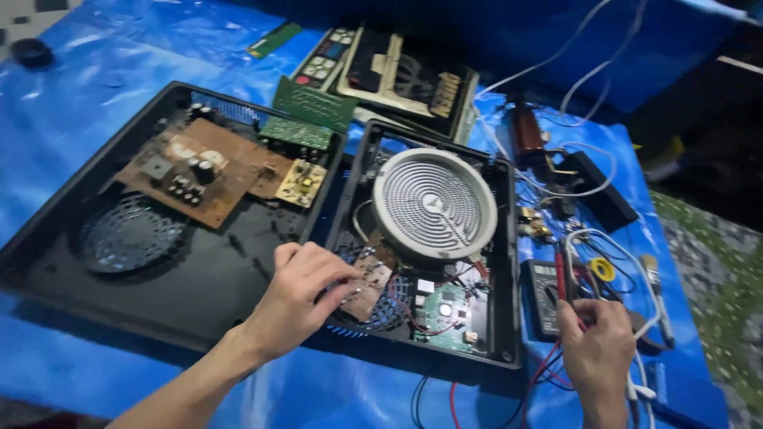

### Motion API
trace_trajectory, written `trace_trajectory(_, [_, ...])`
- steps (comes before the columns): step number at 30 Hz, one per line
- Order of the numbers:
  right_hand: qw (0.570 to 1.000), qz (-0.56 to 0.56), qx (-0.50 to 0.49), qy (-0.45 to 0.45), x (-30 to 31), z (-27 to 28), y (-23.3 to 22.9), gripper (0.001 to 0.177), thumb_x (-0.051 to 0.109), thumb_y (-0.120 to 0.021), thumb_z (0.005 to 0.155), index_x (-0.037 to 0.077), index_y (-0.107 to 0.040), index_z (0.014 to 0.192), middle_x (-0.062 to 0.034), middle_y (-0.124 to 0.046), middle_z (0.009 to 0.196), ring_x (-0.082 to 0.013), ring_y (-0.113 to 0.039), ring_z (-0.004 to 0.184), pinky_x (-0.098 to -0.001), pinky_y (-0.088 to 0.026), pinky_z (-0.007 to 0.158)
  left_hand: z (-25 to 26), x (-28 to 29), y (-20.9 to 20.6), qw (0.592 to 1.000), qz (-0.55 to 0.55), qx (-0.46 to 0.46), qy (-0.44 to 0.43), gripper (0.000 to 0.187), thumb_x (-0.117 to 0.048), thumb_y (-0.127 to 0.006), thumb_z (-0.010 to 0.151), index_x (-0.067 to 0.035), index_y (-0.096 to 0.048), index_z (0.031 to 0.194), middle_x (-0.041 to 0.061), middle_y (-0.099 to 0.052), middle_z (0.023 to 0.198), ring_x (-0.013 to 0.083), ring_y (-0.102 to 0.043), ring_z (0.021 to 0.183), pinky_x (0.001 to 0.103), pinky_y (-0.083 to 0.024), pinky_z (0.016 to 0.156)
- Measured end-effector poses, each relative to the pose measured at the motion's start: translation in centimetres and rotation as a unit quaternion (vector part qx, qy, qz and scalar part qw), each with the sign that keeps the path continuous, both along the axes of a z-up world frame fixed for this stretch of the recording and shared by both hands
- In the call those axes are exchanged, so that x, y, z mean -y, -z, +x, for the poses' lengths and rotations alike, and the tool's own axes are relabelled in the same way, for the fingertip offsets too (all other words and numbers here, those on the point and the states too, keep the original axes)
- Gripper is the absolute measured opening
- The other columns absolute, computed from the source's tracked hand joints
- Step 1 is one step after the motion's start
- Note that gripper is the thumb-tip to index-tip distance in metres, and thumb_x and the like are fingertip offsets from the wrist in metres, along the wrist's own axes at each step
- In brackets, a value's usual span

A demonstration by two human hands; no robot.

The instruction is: The person works on the internal components of a disassembled electronic device, connecting wires to a circular speaker and circuit boards. They then use a multimeter to test electrical connections on the circuit board, moving the probes between different points.

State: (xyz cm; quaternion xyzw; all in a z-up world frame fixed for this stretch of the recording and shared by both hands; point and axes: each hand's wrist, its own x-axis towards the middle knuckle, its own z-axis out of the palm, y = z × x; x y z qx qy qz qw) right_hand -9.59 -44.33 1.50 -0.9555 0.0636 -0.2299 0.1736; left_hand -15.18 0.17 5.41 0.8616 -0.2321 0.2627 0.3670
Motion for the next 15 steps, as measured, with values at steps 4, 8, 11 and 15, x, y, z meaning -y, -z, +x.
trace_trajectory(4, [0.988,0.099,-0.117,0.012,-7.1,-3.5,-7.8,0.021,0.022,-0.07,0.096,0.001,-0.069,0.099,-0.0147,-0.065,0.106,-0.0258,-0.063,0.089,-0.0391,-0.053,0.072,-0.4,1.7,-0.6,1.0,0.013,0.027,-0.003,0.025,-0.031,-0.075,0.091,-0.014,-0.072,0.11,-0.001,-0.073,0.1,0.0176,-0.062,0.093,0.037,-0.032,0.083])
trace_trajectory(8, [0.946,0.243,-0.21,-0.042,-11.6,-4.3,-8.7,0.012,0.015,-0.076,0.089,0.003,-0.075,0.09,-0.0124,-0.071,0.074,-0.0212,-0.064,0.063,-0.034,-0.051,0.059,-1.5,4.3,-1.6,0.994,-0.022,0.035,0.1,0.029,-0.018,-0.072,0.094,-0.01,-0.066,0.121,0.011,-0.065,0.117,0.031,-0.061,0.109,0.047,-0.04,0.095])
trace_trajectory(11, [0.911,0.302,-0.26,-0.105,-13.8,-4.4,-6.9,0.01,0.007,-0.077,0.088,-0.001,-0.072,0.085,-0.016,-0.068,0.06,-0.0226,-0.063,0.048,-0.0335,-0.05,0.046,-1.9,5.9,-1.9,0.989,0.007,0.077,0.126,0.029,-0.012,-0.068,0.099,-0.007,-0.061,0.127,0.017,-0.056,0.127,0.036,-0.056,0.114,0.053,-0.043,0.1])
trace_trajectory(15, [0.925,0.237,-0.259,-0.149,-15.2,-4.7,-5.2,0.014,0.008,-0.081,0.082,0.01,-0.077,0.095,-0.0072,-0.081,0.074,-0.0138,-0.067,0.062,-0.0281,-0.055,0.062,-1.7,6.5,-2.6,0.982,0.084,0.153,0.069,0.033,-0.007,-0.041,0.113,-0.008,-0.059,0.14,0.018,-0.058,0.138,0.0308,-0.054,0.105,0.046,-0.045,0.091])
